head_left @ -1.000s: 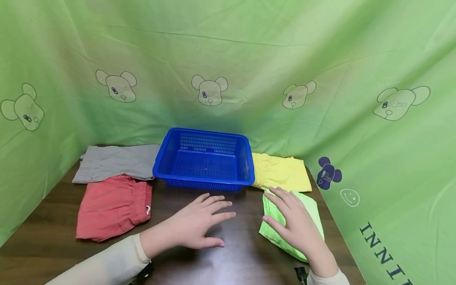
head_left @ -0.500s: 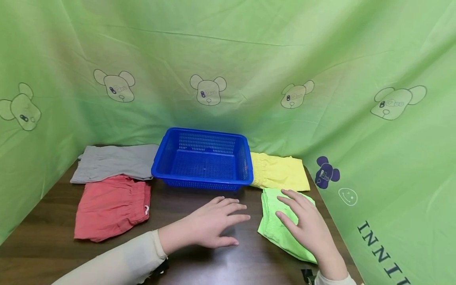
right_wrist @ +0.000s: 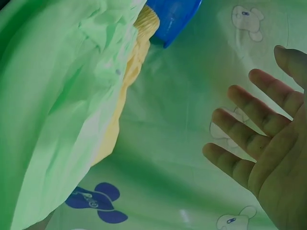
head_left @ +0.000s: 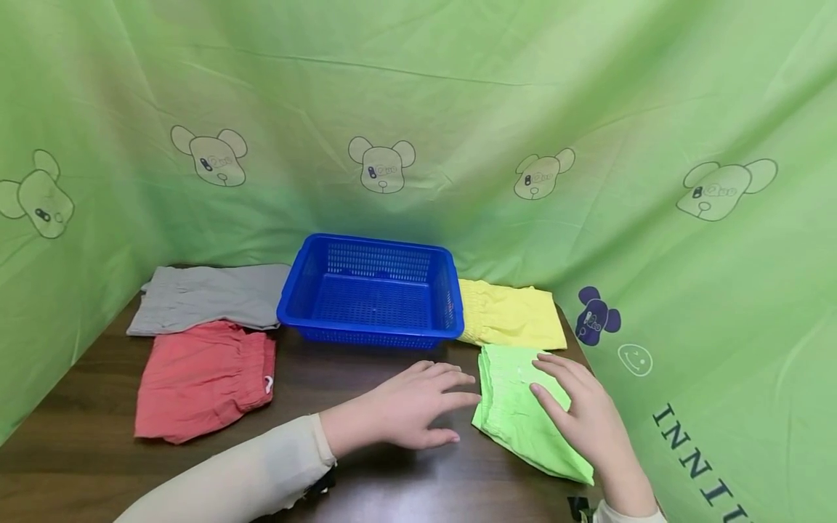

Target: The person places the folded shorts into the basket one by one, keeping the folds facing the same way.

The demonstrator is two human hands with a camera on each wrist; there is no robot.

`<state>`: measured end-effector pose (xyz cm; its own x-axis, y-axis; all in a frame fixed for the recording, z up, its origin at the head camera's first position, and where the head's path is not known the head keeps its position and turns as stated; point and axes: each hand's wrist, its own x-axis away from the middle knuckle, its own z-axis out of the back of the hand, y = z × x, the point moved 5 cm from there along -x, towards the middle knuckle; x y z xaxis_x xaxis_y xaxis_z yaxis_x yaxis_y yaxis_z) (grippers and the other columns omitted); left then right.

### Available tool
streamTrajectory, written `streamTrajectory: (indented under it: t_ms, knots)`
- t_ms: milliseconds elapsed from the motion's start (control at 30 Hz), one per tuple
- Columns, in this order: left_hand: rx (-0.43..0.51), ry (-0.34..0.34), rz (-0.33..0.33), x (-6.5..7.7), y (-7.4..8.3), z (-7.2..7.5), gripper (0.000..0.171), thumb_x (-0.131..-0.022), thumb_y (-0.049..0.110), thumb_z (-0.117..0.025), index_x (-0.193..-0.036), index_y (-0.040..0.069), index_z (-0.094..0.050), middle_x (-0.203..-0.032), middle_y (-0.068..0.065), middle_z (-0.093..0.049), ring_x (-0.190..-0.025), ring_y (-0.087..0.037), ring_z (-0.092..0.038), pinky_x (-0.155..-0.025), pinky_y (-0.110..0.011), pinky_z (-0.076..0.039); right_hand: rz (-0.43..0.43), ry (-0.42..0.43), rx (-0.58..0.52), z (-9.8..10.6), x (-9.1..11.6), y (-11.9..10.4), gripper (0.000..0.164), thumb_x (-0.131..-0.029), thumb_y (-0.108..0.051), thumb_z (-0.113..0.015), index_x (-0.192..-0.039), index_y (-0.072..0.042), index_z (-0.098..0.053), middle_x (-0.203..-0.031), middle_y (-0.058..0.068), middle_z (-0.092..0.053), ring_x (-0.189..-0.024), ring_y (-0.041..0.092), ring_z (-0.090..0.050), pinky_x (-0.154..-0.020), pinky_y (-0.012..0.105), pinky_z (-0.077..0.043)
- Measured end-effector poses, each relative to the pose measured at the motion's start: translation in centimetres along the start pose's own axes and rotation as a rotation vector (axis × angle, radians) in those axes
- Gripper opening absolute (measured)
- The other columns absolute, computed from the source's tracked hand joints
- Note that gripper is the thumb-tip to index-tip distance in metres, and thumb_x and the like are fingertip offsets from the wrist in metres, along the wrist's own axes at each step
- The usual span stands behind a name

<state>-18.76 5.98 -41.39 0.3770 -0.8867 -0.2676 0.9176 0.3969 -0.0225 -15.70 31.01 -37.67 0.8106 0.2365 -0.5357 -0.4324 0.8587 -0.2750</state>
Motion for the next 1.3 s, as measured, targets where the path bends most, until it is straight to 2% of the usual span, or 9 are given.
streamTrajectory:
  t_ms: [67,167,267,367,600,833,1067,1300]
  knots:
    - [0.007,-0.003,0.002,-0.5,0.0,-0.2,0.064,-0.097,0.064,-0.056,-0.151,0.032,-0.049,-0.156,0.003,-0.047,-0.143,-0.022,-0.042,-0.110,-0.044,-0.044,-0.025,-0.008,0.006,0.1,0.1,0.4,0.039,-0.089,-0.017,-0.080,-0.126,-0.011,-0.070,-0.135,0.009,-0.066,-0.124,0.030,-0.059,-0.110,0.011,-0.027]
    - [0.019,-0.016,0.011,-1.2,-0.1,-0.6,0.066,-0.097,0.070,-0.049,-0.151,0.033,-0.049,-0.156,0.003,-0.046,-0.143,-0.021,-0.042,-0.111,-0.043,-0.042,-0.055,-0.014,0.021,0.2,0.3,1.2,0.038,-0.091,-0.019,-0.078,-0.127,-0.011,-0.069,-0.135,0.007,-0.065,-0.124,0.031,-0.058,-0.109,0.032,-0.040]
    - [0.020,-0.032,0.017,-2.0,0.0,-1.0,0.068,-0.097,0.074,-0.042,-0.152,0.033,-0.049,-0.156,0.004,-0.046,-0.144,-0.020,-0.041,-0.112,-0.043,-0.042,-0.080,-0.013,0.034,0.4,0.3,2.0,0.038,-0.093,-0.020,-0.077,-0.128,-0.010,-0.069,-0.135,0.009,-0.065,-0.124,0.033,-0.058,-0.100,0.053,-0.043]
    - [-0.001,-0.048,0.017,-2.8,0.2,-1.2,0.069,-0.097,0.076,-0.039,-0.151,0.034,-0.048,-0.155,0.004,-0.047,-0.144,-0.019,-0.041,-0.111,-0.042,-0.042,-0.109,-0.015,0.033,0.6,0.4,2.9,0.038,-0.094,-0.021,-0.075,-0.129,-0.009,-0.068,-0.134,0.010,-0.065,-0.125,0.036,-0.056,-0.099,0.059,-0.042]
    - [-0.009,-0.083,0.010,-5.0,0.5,-2.0,0.066,-0.097,0.074,-0.043,-0.151,0.036,-0.048,-0.153,0.005,-0.048,-0.142,-0.018,-0.042,-0.112,-0.041,-0.041,-0.204,-0.053,0.010,0.6,0.9,4.7,0.038,-0.100,-0.028,-0.069,-0.133,-0.011,-0.066,-0.137,0.013,-0.063,-0.127,0.040,-0.055,-0.101,0.063,-0.042]
    - [-0.026,-0.114,0.004,-6.8,0.8,-2.9,0.064,-0.098,0.072,-0.043,-0.151,0.036,-0.048,-0.157,0.005,-0.044,-0.146,-0.019,-0.038,-0.113,-0.042,-0.039,-0.251,-0.070,-0.009,0.1,1.5,6.2,0.039,-0.101,-0.029,-0.066,-0.134,-0.009,-0.065,-0.137,0.015,-0.063,-0.127,0.041,-0.056,-0.100,0.063,-0.042]
    - [-0.038,-0.131,-0.001,-8.5,1.1,-4.1,0.062,-0.099,0.071,-0.043,-0.150,0.038,-0.049,-0.163,0.004,-0.036,-0.152,-0.021,-0.029,-0.118,-0.050,-0.034,-0.259,-0.070,-0.011,-0.8,2.0,7.9,0.036,-0.100,-0.027,-0.068,-0.131,-0.009,-0.067,-0.133,0.011,-0.066,-0.124,0.037,-0.059,-0.100,0.047,-0.046]
    - [-0.030,-0.166,-0.019,-10.4,1.5,-5.7,0.059,-0.099,0.071,-0.041,-0.148,0.040,-0.051,-0.162,0.006,-0.036,-0.153,-0.019,-0.027,-0.121,-0.053,-0.031,-0.271,-0.080,-0.022,-1.3,2.8,9.1,0.035,-0.099,-0.024,-0.070,-0.130,-0.007,-0.067,-0.131,0.014,-0.066,-0.122,0.038,-0.060,-0.094,0.059,-0.048]
